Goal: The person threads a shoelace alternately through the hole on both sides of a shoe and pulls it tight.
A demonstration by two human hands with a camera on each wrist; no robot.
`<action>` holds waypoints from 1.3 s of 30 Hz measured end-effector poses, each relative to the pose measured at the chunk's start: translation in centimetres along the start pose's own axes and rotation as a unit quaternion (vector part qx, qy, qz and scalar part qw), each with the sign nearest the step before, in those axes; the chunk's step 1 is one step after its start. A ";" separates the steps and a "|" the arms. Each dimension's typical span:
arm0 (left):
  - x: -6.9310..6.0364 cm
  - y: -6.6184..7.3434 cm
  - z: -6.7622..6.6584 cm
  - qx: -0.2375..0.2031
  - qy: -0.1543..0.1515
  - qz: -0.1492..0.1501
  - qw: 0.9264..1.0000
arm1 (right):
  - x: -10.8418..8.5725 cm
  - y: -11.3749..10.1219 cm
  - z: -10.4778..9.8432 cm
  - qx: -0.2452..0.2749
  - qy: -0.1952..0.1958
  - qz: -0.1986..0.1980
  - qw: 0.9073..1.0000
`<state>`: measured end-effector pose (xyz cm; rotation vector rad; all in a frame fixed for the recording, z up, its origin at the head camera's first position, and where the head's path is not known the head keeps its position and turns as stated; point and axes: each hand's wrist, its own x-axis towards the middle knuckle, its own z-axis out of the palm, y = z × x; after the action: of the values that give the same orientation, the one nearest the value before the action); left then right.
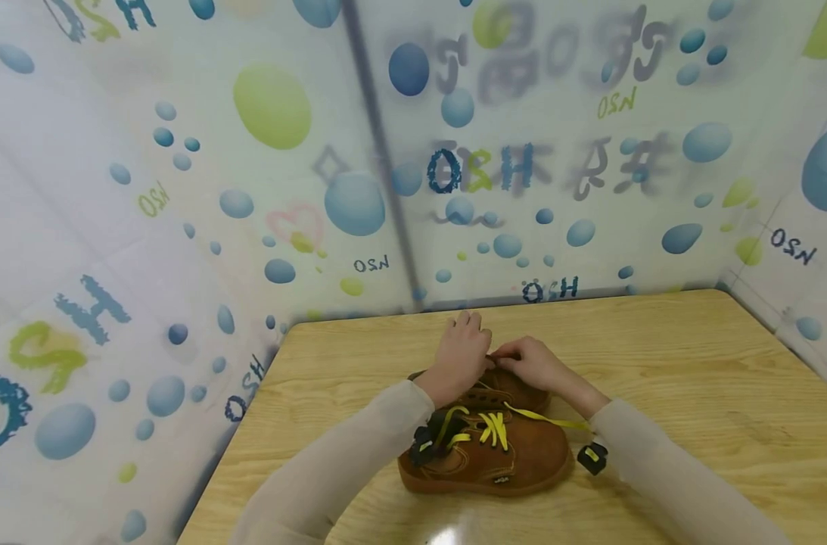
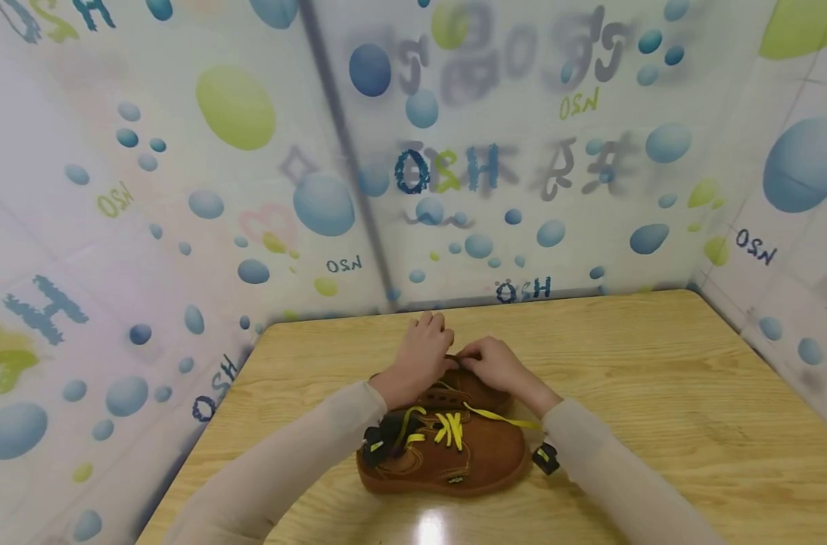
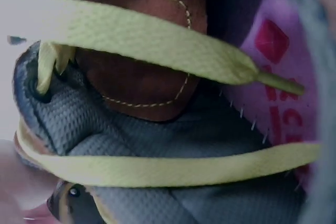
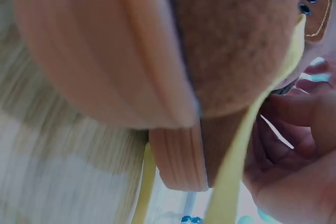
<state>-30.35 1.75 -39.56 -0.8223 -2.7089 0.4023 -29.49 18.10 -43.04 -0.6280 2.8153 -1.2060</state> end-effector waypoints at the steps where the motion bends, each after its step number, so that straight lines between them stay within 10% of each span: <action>1: 0.0 0.0 0.1 -0.005 -0.015 -0.007 1.000 | -0.1 0.0 0.0 0.002 -0.006 0.000 1.000; 6: -0.3 -0.2 0.7 -0.107 -0.049 -0.020 0.993 | -0.8 0.1 0.3 0.024 -0.023 -0.006 0.999; 9: -0.4 -0.5 1.1 -0.214 -0.044 -0.030 0.975 | -1.3 0.1 0.4 0.032 -0.032 -0.021 0.999; 16: -0.6 -1.1 2.3 -0.492 -0.061 -0.096 0.863 | -1.8 -0.1 0.6 0.029 -0.032 -0.044 0.998; 18: -0.5 -1.2 2.3 -0.517 -0.061 -0.103 0.848 | -1.8 -0.1 0.6 0.025 -0.029 -0.043 0.998; 25: -0.5 -1.4 1.5 -0.496 -0.057 -0.084 0.862 | -2.0 -0.2 1.0 0.038 -0.003 -0.017 0.999; 30: -0.6 -1.2 1.2 -0.519 0.000 -0.103 0.849 | -2.1 -0.2 1.4 0.048 0.016 -0.013 0.999; 33: -0.6 -1.3 0.7 -0.583 0.054 -0.110 0.803 | -2.1 -0.1 1.6 0.029 0.024 -0.024 0.999; 39: -0.8 -2.5 -2.6 -0.756 0.123 -0.078 0.638 | -2.3 -0.3 1.5 -0.004 0.037 -0.038 0.999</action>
<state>-30.10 -0.24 -36.47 -0.7293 -2.2254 -2.0908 -27.07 17.75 -44.21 -0.7121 2.8827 -1.2571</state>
